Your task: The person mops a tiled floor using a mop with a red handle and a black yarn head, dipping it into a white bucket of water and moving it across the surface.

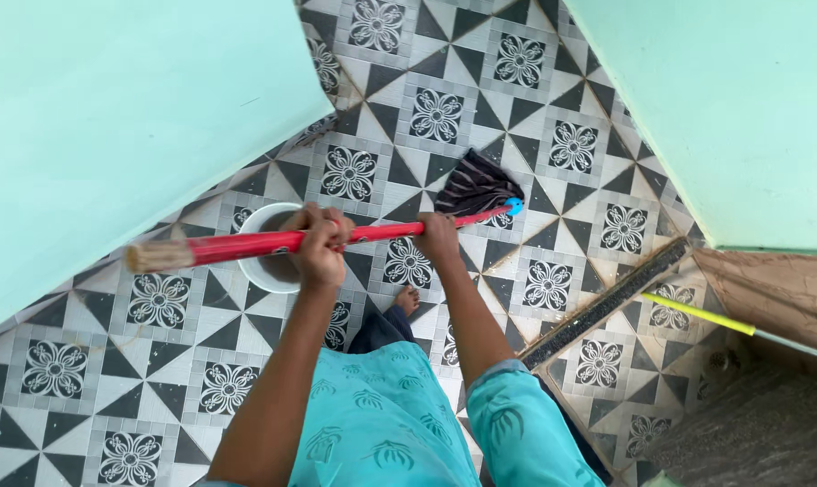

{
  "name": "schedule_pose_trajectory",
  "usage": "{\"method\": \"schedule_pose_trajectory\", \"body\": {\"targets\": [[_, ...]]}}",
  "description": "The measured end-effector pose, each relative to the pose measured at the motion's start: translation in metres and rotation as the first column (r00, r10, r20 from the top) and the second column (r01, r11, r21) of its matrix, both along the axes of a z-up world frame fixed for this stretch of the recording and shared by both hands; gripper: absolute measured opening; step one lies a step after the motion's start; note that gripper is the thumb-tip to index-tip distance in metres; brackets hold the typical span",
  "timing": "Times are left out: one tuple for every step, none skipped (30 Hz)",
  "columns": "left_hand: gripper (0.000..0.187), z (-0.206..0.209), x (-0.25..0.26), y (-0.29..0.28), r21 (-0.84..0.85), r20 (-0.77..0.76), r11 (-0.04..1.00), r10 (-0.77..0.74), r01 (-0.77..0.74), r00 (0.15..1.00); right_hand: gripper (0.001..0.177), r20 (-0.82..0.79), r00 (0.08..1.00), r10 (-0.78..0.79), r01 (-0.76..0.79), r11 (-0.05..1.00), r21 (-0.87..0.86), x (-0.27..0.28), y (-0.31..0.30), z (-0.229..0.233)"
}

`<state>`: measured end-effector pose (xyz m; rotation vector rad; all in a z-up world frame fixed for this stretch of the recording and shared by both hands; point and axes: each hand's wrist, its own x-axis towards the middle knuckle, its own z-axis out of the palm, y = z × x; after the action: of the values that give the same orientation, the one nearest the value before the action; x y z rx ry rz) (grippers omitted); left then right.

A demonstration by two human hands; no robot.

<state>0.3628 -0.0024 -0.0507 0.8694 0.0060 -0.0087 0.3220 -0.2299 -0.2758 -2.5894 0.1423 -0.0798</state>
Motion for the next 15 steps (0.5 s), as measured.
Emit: {"method": "schedule_pose_trajectory", "body": {"targets": [[0.026, -0.003, -0.005, -0.027, 0.022, 0.032, 0.995, -0.094, 0.094, 0.995, 0.013, 0.008, 0.999, -0.043, 0.043, 0.999, 0.033, -0.011, -0.03, -0.007], [0.024, -0.004, -0.008, -0.055, 0.028, 0.024, 0.985, -0.171, 0.17, 0.985, 0.015, 0.076, 0.991, -0.111, 0.107, 0.993, 0.054, -0.024, -0.055, -0.012], [0.023, -0.003, -0.011, -0.077, 0.034, 0.015, 0.969, -0.246, 0.246, 0.969, 0.017, 0.143, 0.974, -0.178, 0.169, 0.983, 0.078, -0.041, -0.075, -0.015], [0.023, -0.003, -0.012, -0.095, 0.037, 0.019, 0.943, -0.333, 0.332, 0.943, 0.02, 0.21, 0.946, -0.246, 0.229, 0.968, 0.1, -0.058, -0.09, -0.015], [0.023, -0.002, -0.013, -0.112, 0.041, 0.023, 0.909, -0.416, 0.415, 0.909, 0.015, 0.156, 0.937, -0.313, 0.295, 0.947, 0.124, -0.074, -0.099, -0.013], [0.024, -0.001, -0.015, -0.127, 0.045, 0.027, 0.87, -0.492, 0.491, 0.87, 0.011, 0.101, 0.922, -0.373, 0.357, 0.922, 0.146, -0.089, -0.105, -0.01], [0.026, 0.002, -0.016, -0.138, 0.038, 0.015, 0.827, -0.562, 0.561, 0.827, 0.009, 0.045, 0.901, -0.431, 0.418, 0.893, 0.166, -0.104, -0.107, -0.006], [0.028, 0.006, -0.016, -0.145, 0.035, 0.004, 0.784, -0.62, 0.62, 0.785, 0.011, 0.036, 0.875, -0.483, 0.468, 0.863, 0.19, -0.116, -0.106, -0.001], [0.03, 0.01, -0.016, -0.151, 0.031, -0.007, 0.737, -0.675, 0.675, 0.738, 0.014, 0.025, 0.846, -0.533, 0.516, 0.83, 0.213, -0.127, -0.102, 0.004], [0.031, 0.016, -0.013, -0.154, 0.052, 0.018, 0.671, -0.741, 0.739, 0.671, 0.016, 0.014, 0.819, -0.574, 0.555, 0.797, 0.241, -0.134, -0.095, 0.009], [0.033, 0.023, -0.008, -0.156, 0.076, 0.041, 0.6, -0.8, 0.797, 0.598, 0.016, 0.056, 0.794, -0.605, 0.575, 0.779, 0.25, -0.143, -0.084, 0.016], [0.034, 0.031, -0.002, -0.162, 0.105, 0.068, 0.532, -0.847, 0.84, 0.528, 0.017, 0.106, 0.773, -0.626, 0.585, 0.768, 0.261, -0.146, -0.076, 0.022], [0.034, 0.04, 0.005, -0.167, 0.11, 0.034, 0.497, -0.868, 0.861, 0.496, 0.017, 0.156, 0.748, -0.645, 0.595, 0.756, 0.273, -0.145, -0.07, 0.028], [0.034, 0.047, 0.01, -0.17, 0.111, -0.003, 0.468, -0.882, 0.877, 0.471, 0.019, 0.094, 0.713, -0.694, 0.633, 0.696, 0.338, -0.143, -0.065, 0.033], [0.034, 0.053, 0.015, -0.175, 0.111, -0.04, 0.438, -0.895, 0.892, 0.445, 0.021, 0.028, 0.676, -0.736, 0.668, 0.629, 0.396, -0.141, -0.06, 0.037]]}}
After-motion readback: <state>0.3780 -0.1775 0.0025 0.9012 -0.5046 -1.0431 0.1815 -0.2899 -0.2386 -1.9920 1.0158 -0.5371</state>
